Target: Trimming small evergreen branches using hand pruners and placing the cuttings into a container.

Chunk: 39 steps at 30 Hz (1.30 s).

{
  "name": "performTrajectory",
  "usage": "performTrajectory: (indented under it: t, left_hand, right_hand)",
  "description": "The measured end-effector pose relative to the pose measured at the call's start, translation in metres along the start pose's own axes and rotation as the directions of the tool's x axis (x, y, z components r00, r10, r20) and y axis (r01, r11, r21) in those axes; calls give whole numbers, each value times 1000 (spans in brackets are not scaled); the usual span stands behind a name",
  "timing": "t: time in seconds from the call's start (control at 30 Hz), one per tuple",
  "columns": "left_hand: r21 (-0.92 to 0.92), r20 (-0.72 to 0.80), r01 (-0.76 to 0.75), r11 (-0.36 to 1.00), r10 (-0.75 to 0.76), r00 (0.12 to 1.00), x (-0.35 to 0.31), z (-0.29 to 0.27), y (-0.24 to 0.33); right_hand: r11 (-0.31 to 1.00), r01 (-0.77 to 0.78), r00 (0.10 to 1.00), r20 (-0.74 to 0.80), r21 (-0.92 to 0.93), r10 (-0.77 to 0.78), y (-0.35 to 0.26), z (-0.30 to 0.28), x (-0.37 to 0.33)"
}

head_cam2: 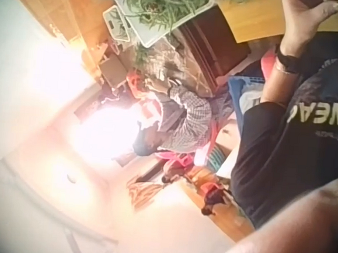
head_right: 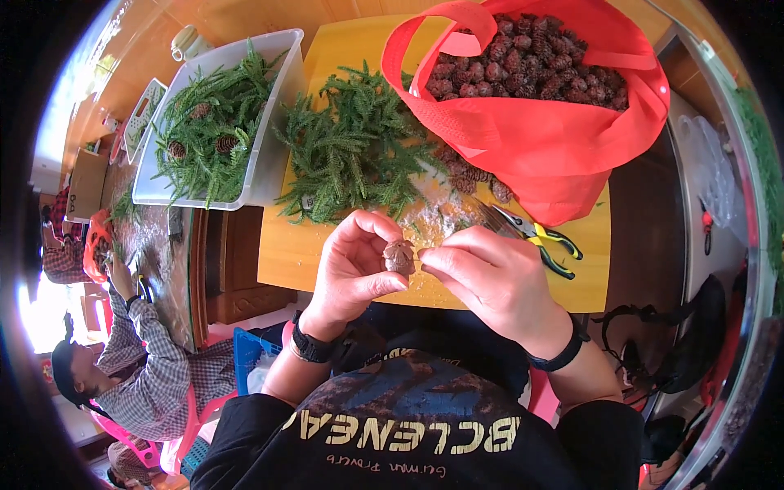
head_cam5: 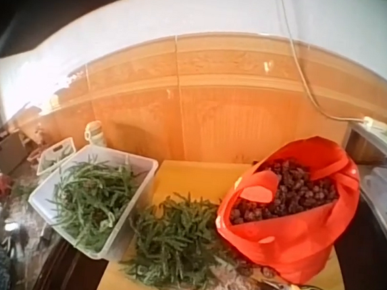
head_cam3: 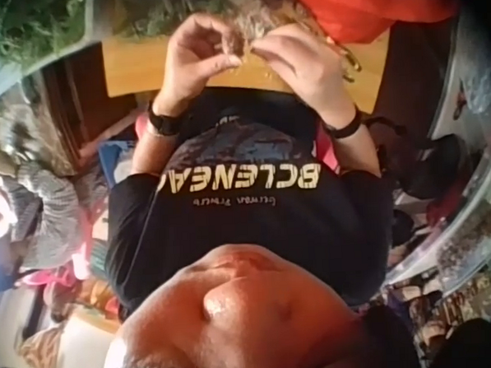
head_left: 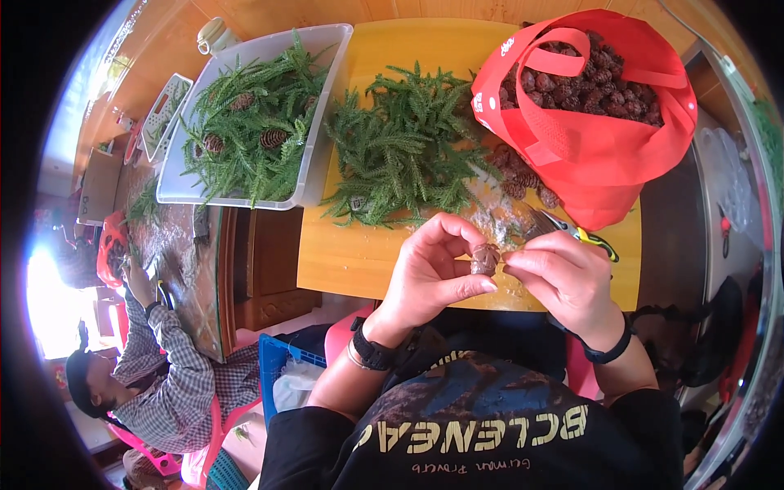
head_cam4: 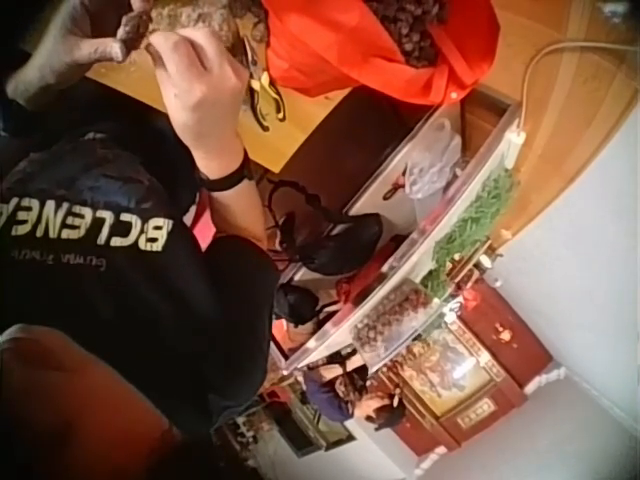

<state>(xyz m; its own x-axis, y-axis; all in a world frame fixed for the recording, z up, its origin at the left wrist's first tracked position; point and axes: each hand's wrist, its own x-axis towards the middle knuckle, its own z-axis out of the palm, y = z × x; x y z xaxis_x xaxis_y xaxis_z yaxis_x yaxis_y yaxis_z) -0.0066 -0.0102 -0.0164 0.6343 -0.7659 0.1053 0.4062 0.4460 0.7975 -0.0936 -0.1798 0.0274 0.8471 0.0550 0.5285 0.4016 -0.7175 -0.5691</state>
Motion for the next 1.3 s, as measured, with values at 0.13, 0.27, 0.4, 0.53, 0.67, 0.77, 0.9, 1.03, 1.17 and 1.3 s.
performTrajectory:
  t: [0.13, 0.27, 0.4, 0.53, 0.67, 0.77, 0.9, 1.03, 1.17, 1.3]
  left_hand:
    - [2, -65, -4, 1000, 4, 998, 0, 3, -3]
    - [28, -46, -20, 999, 21, 999, 1, 2, -5]
    - [95, 19, -33, 995, 32, 999, 2, 0, -3]
    - [96, 66, -41, 995, 35, 997, 3, 3, -2]
    - [10, 41, 3, 1000, -3, 999, 2, 2, -1]
    - [43, 55, -24, 999, 22, 998, 2, 1, -2]
    - [-14, 55, -10, 1000, 11, 998, 3, 0, -4]
    - [-52, 76, 9, 999, -5, 997, 3, -2, -5]
    - [-57, 104, 25, 998, -19, 994, 1, -4, -3]
    - [-80, 109, 60, 995, -51, 993, 0, -6, -3]
  right_hand:
    - [1000, -18, 998, -57, -7, 18, 2, 3, 0]
    - [999, -32, 996, -83, 12, 33, 1, 3, 0]
    - [1000, -21, 996, -90, 3, 21, 1, 1, 2]
    - [999, -49, 995, -81, 14, 50, 0, 0, 3]
    - [998, -52, 996, -66, 18, 53, -2, 0, 4]
    - [997, -63, 996, -65, 50, 66, -1, 0, 4]
    - [997, -13, 999, -36, 75, 16, 6, -1, 4]
    - [998, -3, 1000, -14, 70, 4, 5, -4, 6]
    - [998, 41, 999, 26, 50, -42, 4, -7, 11]
    - [995, 93, 994, 45, 37, -95, 4, -11, 15]
